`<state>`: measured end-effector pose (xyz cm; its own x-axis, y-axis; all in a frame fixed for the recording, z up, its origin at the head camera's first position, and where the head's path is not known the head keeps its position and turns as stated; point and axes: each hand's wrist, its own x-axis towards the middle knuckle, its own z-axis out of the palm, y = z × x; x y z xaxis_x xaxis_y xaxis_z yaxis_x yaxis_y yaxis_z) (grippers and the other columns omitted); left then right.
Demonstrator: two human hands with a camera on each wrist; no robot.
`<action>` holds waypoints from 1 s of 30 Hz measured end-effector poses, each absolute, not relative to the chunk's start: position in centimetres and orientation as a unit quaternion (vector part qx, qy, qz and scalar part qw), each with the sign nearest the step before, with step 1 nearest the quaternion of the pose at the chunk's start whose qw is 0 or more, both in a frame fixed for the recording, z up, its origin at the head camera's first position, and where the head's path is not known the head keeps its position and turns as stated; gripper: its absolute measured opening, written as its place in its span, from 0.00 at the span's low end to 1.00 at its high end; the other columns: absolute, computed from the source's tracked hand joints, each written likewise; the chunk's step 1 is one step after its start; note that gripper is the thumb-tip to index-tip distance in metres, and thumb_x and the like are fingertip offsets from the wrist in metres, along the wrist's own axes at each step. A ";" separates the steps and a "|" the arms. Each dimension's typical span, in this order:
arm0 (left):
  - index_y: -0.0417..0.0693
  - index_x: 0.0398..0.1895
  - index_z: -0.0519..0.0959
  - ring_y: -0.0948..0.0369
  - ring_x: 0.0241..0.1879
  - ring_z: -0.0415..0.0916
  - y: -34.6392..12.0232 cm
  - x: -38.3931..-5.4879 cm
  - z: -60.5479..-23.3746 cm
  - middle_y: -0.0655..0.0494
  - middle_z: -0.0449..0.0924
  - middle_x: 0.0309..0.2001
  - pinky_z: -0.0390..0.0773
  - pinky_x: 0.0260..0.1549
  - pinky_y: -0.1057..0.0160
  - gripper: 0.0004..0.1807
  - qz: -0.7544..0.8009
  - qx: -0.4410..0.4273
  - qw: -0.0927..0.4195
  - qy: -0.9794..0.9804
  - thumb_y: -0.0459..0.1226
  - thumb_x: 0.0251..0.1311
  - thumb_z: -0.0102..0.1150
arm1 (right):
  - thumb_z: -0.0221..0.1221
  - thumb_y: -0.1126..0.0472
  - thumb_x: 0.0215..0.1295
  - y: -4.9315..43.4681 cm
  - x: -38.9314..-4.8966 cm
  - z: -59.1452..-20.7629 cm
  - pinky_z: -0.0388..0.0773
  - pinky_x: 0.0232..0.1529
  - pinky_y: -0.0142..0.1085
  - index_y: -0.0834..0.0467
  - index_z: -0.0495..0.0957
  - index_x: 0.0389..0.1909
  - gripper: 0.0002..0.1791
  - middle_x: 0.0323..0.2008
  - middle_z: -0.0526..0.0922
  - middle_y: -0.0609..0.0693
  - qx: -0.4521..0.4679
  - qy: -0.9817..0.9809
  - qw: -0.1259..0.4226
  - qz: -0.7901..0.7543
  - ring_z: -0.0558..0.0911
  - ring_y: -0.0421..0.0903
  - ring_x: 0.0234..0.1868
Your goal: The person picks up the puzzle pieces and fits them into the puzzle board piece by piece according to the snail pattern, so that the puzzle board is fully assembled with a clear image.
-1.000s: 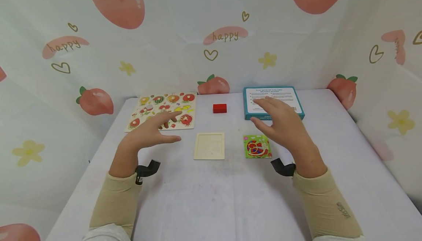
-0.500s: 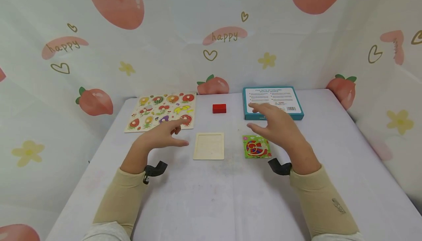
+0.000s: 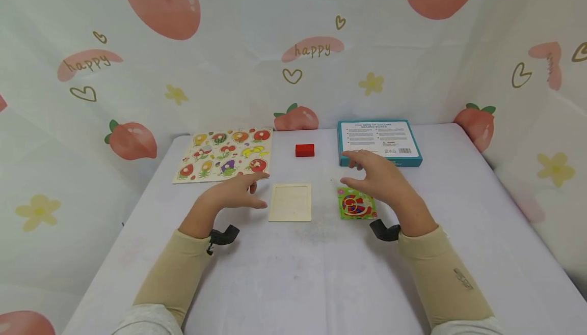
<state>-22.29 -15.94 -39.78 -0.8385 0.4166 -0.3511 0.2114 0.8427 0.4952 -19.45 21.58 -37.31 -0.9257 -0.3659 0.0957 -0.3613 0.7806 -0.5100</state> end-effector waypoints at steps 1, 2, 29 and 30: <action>0.58 0.79 0.64 0.56 0.41 0.70 -15.9 -22.3 -40.0 0.50 0.73 0.39 0.71 0.33 0.57 0.47 0.223 0.168 0.230 0.932 0.53 0.56 0.74 | 0.71 0.49 0.64 21.6 -19.6 -37.5 0.76 0.55 0.55 0.55 0.71 0.71 0.37 0.51 0.81 0.55 -0.190 0.945 0.010 -0.267 0.77 0.56 0.54; 0.58 0.79 0.64 0.56 0.41 0.70 -15.9 -22.4 -40.1 0.50 0.73 0.39 0.71 0.34 0.57 0.47 0.221 0.168 0.232 0.932 0.53 0.57 0.74 | 0.71 0.48 0.64 21.6 -19.7 -37.6 0.76 0.54 0.55 0.55 0.71 0.71 0.37 0.51 0.81 0.55 -0.189 0.946 0.017 -0.265 0.77 0.57 0.54; 0.55 0.76 0.68 0.56 0.44 0.71 -14.7 -22.6 -41.8 0.54 0.75 0.42 0.72 0.43 0.55 0.46 0.174 0.185 0.259 0.932 0.49 0.54 0.78 | 0.70 0.51 0.65 22.6 -22.0 -41.6 0.77 0.42 0.42 0.59 0.75 0.68 0.33 0.45 0.79 0.52 -0.152 0.933 0.155 -0.287 0.77 0.52 0.45; 0.55 0.77 0.67 0.56 0.45 0.71 -14.6 -22.6 -41.7 0.54 0.75 0.42 0.73 0.43 0.55 0.46 0.174 0.183 0.259 0.932 0.48 0.54 0.78 | 0.70 0.52 0.65 22.7 -22.1 -41.7 0.77 0.42 0.42 0.59 0.75 0.67 0.33 0.44 0.79 0.52 -0.150 0.932 0.159 -0.288 0.77 0.52 0.44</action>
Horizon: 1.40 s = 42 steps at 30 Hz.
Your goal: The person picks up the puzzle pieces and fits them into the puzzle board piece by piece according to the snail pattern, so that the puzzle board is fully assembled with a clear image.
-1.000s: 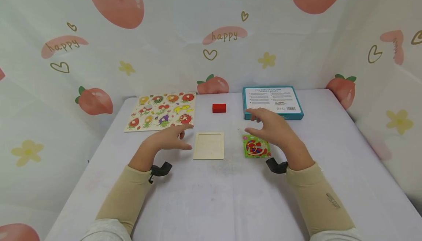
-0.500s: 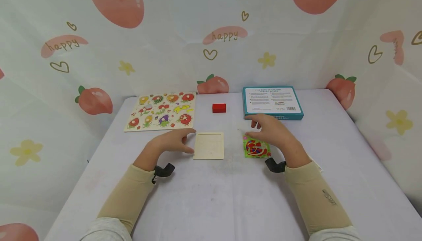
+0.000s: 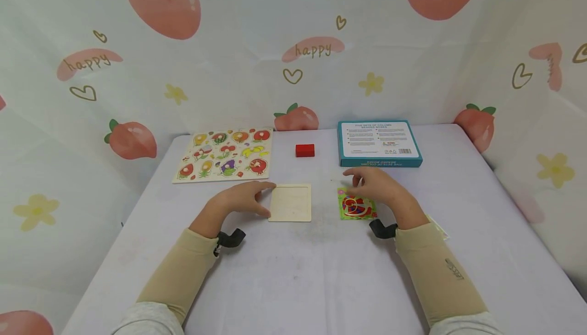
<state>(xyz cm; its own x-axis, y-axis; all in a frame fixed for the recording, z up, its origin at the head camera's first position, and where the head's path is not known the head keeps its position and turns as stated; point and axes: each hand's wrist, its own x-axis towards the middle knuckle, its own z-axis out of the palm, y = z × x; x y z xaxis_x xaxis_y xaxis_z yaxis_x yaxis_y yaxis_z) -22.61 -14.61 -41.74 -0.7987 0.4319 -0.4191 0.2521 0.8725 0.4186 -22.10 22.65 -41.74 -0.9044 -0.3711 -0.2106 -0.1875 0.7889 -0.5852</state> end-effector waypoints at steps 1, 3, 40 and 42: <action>0.55 0.77 0.67 0.56 0.45 0.71 -14.6 -22.6 -41.8 0.54 0.75 0.42 0.73 0.44 0.55 0.46 0.172 0.184 0.258 0.933 0.48 0.54 0.78 | 0.70 0.53 0.64 22.7 -22.2 -41.9 0.77 0.42 0.42 0.59 0.76 0.67 0.32 0.44 0.79 0.52 -0.148 0.931 0.163 -0.290 0.77 0.52 0.44; 0.56 0.77 0.67 0.56 0.45 0.71 -14.5 -22.7 -41.9 0.55 0.75 0.43 0.73 0.45 0.55 0.46 0.167 0.184 0.257 0.934 0.48 0.55 0.78 | 0.71 0.54 0.64 22.8 -22.3 -42.3 0.76 0.43 0.43 0.60 0.76 0.66 0.31 0.42 0.79 0.52 -0.144 0.929 0.172 -0.294 0.76 0.52 0.44; 0.61 0.77 0.67 0.55 0.58 0.71 -14.4 -22.8 -42.4 0.52 0.74 0.66 0.71 0.62 0.47 0.45 0.151 0.178 0.253 0.939 0.49 0.55 0.77 | 0.71 0.62 0.62 20.5 -22.3 -43.0 0.77 0.48 0.47 0.59 0.81 0.52 0.18 0.45 0.82 0.55 -0.082 0.933 0.191 -0.292 0.78 0.54 0.46; 0.61 0.77 0.68 0.55 0.59 0.71 -14.3 -22.8 -42.4 0.52 0.74 0.67 0.71 0.62 0.47 0.45 0.150 0.178 0.252 0.939 0.49 0.55 0.77 | 0.71 0.62 0.62 20.5 -22.3 -43.0 0.77 0.48 0.47 0.59 0.81 0.52 0.18 0.45 0.82 0.55 -0.081 0.933 0.190 -0.294 0.78 0.54 0.46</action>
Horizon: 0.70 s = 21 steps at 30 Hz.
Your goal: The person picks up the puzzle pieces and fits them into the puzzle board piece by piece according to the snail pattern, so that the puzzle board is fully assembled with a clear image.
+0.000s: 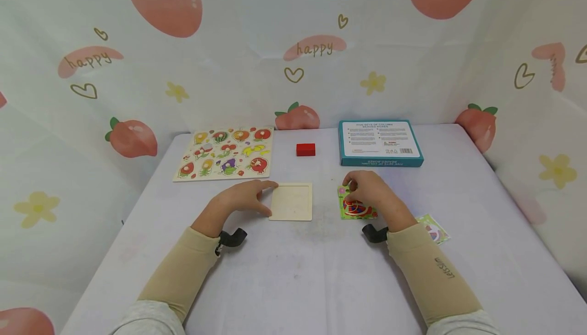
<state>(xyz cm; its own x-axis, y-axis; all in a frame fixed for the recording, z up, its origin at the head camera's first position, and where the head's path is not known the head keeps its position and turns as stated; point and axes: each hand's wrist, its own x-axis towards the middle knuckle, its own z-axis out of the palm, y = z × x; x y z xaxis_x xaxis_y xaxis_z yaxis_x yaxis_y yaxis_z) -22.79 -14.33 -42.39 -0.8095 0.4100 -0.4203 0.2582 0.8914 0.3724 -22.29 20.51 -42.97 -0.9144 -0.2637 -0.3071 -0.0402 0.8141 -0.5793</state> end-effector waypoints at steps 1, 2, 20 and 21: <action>0.61 0.77 0.67 0.55 0.60 0.71 -14.3 -22.8 -42.4 0.52 0.73 0.67 0.70 0.62 0.47 0.45 0.150 0.178 0.252 0.939 0.49 0.55 0.77 | 0.71 0.62 0.62 20.5 -22.3 -43.0 0.77 0.48 0.46 0.59 0.81 0.52 0.18 0.45 0.82 0.55 -0.081 0.933 0.190 -0.294 0.78 0.54 0.46; 0.61 0.77 0.67 0.55 0.60 0.71 -14.3 -22.8 -42.4 0.52 0.73 0.67 0.70 0.63 0.47 0.45 0.150 0.178 0.252 0.939 0.49 0.55 0.77 | 0.71 0.63 0.62 20.6 -22.4 -43.1 0.76 0.49 0.46 0.60 0.81 0.52 0.18 0.44 0.82 0.55 -0.081 0.933 0.189 -0.295 0.77 0.53 0.46; 0.61 0.77 0.68 0.55 0.63 0.70 -14.2 -22.7 -42.3 0.51 0.72 0.68 0.70 0.63 0.46 0.45 0.154 0.174 0.253 0.939 0.48 0.54 0.78 | 0.70 0.57 0.64 21.5 -22.1 -41.8 0.75 0.44 0.43 0.59 0.83 0.56 0.21 0.45 0.81 0.53 -0.096 0.937 0.158 -0.295 0.74 0.54 0.47; 0.61 0.76 0.68 0.55 0.62 0.70 -14.2 -22.7 -42.3 0.51 0.73 0.68 0.70 0.63 0.46 0.45 0.154 0.175 0.253 0.939 0.49 0.54 0.78 | 0.70 0.57 0.64 21.6 -22.0 -41.6 0.74 0.44 0.44 0.58 0.83 0.56 0.21 0.45 0.81 0.53 -0.097 0.939 0.152 -0.293 0.74 0.54 0.47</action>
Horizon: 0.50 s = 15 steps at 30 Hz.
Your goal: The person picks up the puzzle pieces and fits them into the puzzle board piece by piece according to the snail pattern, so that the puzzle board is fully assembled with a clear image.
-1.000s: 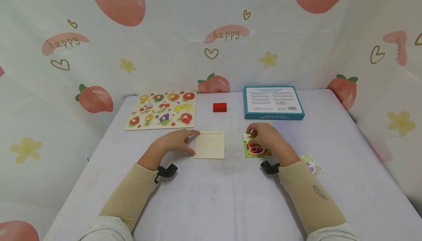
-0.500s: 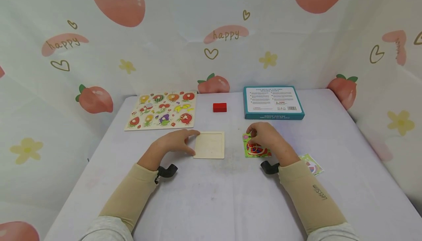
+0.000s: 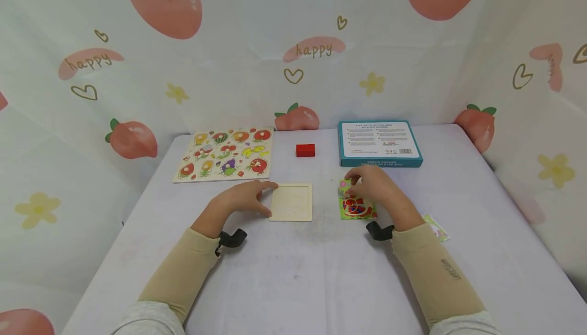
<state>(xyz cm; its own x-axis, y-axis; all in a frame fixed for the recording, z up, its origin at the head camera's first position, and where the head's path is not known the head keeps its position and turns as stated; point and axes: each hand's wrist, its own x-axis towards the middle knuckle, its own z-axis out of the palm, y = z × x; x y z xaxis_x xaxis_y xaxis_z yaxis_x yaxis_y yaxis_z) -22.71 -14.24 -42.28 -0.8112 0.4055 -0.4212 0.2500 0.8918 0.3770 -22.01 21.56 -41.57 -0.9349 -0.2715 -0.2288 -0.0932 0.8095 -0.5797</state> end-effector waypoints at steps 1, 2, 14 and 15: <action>0.61 0.77 0.68 0.55 0.62 0.70 -14.3 -22.7 -42.3 0.52 0.73 0.68 0.70 0.63 0.46 0.45 0.154 0.175 0.253 0.939 0.48 0.54 0.78 | 0.70 0.57 0.64 21.6 -21.9 -41.3 0.74 0.44 0.44 0.58 0.83 0.56 0.20 0.44 0.81 0.52 -0.100 0.941 0.144 -0.290 0.74 0.54 0.47; 0.60 0.76 0.68 0.55 0.63 0.70 -14.3 -22.7 -42.3 0.52 0.73 0.68 0.70 0.63 0.47 0.45 0.154 0.177 0.251 0.939 0.48 0.54 0.78 | 0.70 0.57 0.64 21.7 -21.8 -41.0 0.73 0.44 0.44 0.58 0.84 0.56 0.20 0.44 0.81 0.52 -0.107 0.942 0.135 -0.289 0.74 0.54 0.47; 0.58 0.76 0.69 0.55 0.64 0.70 -14.6 -22.7 -42.4 0.52 0.72 0.69 0.68 0.65 0.48 0.45 0.166 0.193 0.246 0.935 0.48 0.54 0.78 | 0.72 0.57 0.63 22.1 -20.1 -37.9 0.69 0.40 0.45 0.59 0.85 0.54 0.19 0.43 0.83 0.51 -0.167 0.945 0.048 -0.278 0.72 0.53 0.42; 0.58 0.76 0.68 0.55 0.63 0.70 -14.6 -22.7 -42.4 0.52 0.72 0.69 0.68 0.65 0.48 0.45 0.166 0.194 0.247 0.935 0.48 0.54 0.78 | 0.72 0.57 0.63 22.2 -19.9 -37.7 0.69 0.39 0.45 0.58 0.85 0.54 0.19 0.42 0.83 0.51 -0.169 0.945 0.041 -0.277 0.71 0.53 0.41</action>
<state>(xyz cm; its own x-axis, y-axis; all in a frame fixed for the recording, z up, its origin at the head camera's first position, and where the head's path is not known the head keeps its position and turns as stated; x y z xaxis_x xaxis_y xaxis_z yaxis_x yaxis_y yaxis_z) -22.75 -14.60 -42.40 -0.8031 0.4443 -0.3969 0.2802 0.8696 0.4066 -19.92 22.16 -37.68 -0.9393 -0.3426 0.0165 -0.2972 0.7889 -0.5378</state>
